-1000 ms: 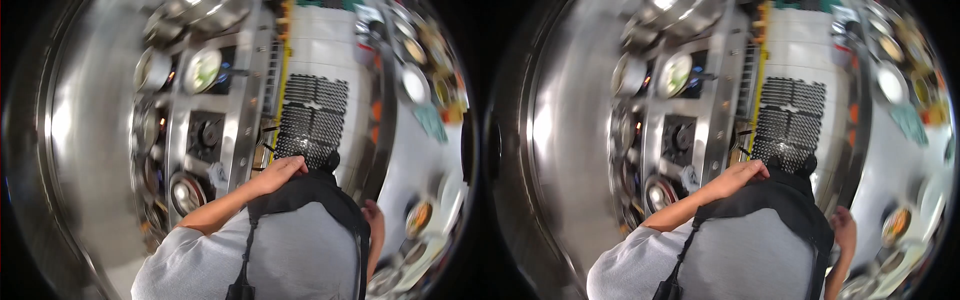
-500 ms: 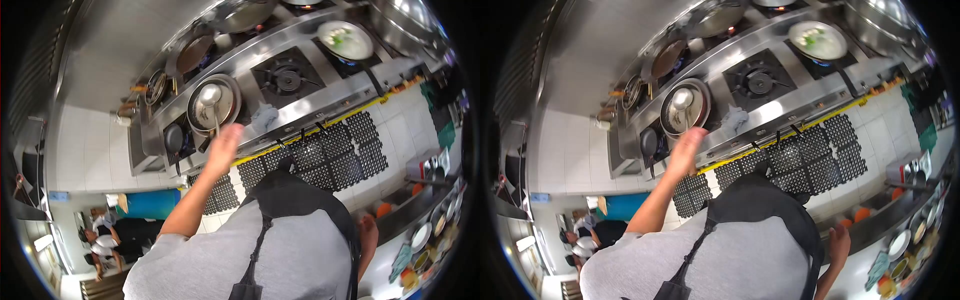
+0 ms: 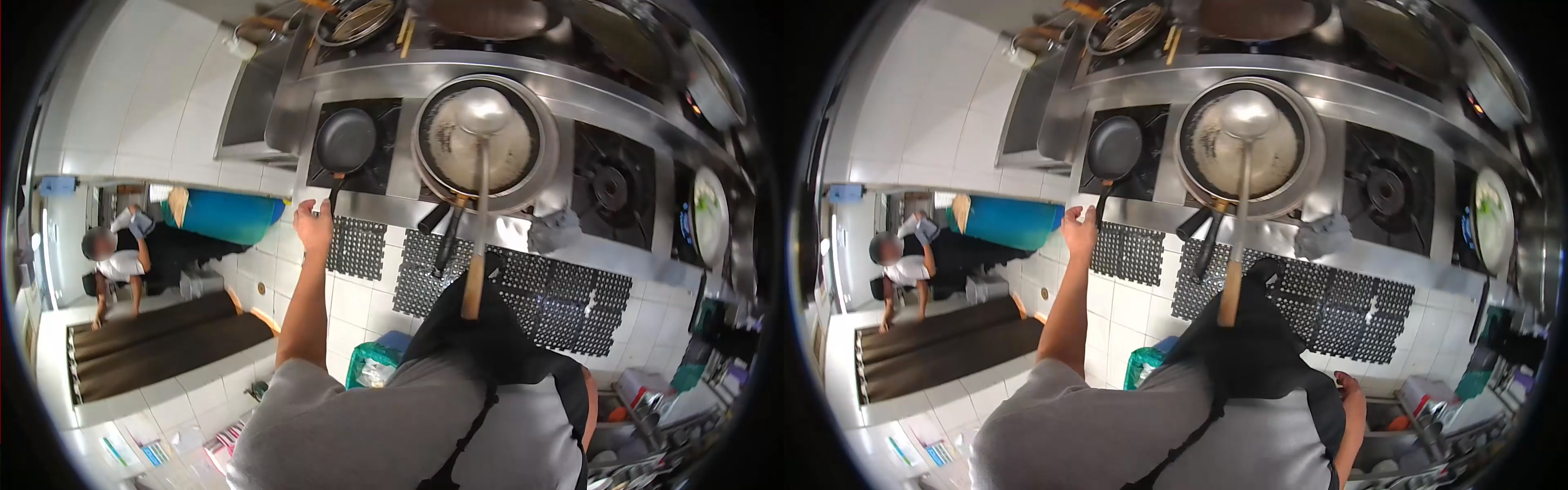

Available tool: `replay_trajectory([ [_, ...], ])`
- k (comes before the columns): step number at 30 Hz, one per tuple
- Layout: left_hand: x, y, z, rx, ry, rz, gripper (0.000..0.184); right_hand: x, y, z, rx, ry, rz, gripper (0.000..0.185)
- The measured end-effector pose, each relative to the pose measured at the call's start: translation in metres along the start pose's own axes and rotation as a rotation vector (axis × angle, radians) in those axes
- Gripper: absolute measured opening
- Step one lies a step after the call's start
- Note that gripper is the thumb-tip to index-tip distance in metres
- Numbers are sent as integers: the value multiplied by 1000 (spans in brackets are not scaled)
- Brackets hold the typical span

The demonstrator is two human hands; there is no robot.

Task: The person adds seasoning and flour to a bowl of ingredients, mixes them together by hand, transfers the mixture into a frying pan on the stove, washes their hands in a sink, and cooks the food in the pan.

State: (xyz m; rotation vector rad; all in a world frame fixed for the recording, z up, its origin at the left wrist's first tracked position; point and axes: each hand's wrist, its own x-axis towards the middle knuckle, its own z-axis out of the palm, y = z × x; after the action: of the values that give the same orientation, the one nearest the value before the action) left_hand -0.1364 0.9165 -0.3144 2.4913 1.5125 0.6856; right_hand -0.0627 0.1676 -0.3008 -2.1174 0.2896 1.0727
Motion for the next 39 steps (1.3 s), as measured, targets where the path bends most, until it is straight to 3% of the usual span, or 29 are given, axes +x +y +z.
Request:
replay_trajectory([
  [2, 25, -24, 15, -6, -269, -226, 67, 4, -59, -3, -264, -18, -119, 40],
  [4, 39, -46, 32, -319, -624, -427, 74, 16, -91, -4, -414, -20, -156, 42],
  [5, 43, -15, 7, -556, -894, -684, 67, 19, -113, -5, -483, -32, -143, 45],
  [8, 49, -21, 12, -999, -1204, -802, 58, 30, -133, -11, -536, -39, -142, 42],
  [9, 46, 2, 2, -1160, -1147, -917, 43, 30, -143, -12, -534, -38, -136, 41],
  [12, 27, -3, 21, -1342, -987, -825, 38, 38, -142, -13, -497, -23, -116, 41],
  [17, -20, 43, -17, -1050, -769, -484, 42, 37, -145, 0, -529, -64, -145, 42],
  [27, -70, 126, -103, -1154, -706, -59, 37, 22, -129, 19, -551, -50, -168, 39],
  [34, -116, 166, -154, -1092, -638, 51, 35, 10, -81, 19, -622, 1, -234, 42],
  [35, -119, 167, -154, -1115, -662, 137, 31, 8, -73, 18, -607, 6, -238, 42],
  [39, -129, 212, -173, -1533, -1167, -262, 20, -3, -43, 19, -529, 31, -241, 43],
])
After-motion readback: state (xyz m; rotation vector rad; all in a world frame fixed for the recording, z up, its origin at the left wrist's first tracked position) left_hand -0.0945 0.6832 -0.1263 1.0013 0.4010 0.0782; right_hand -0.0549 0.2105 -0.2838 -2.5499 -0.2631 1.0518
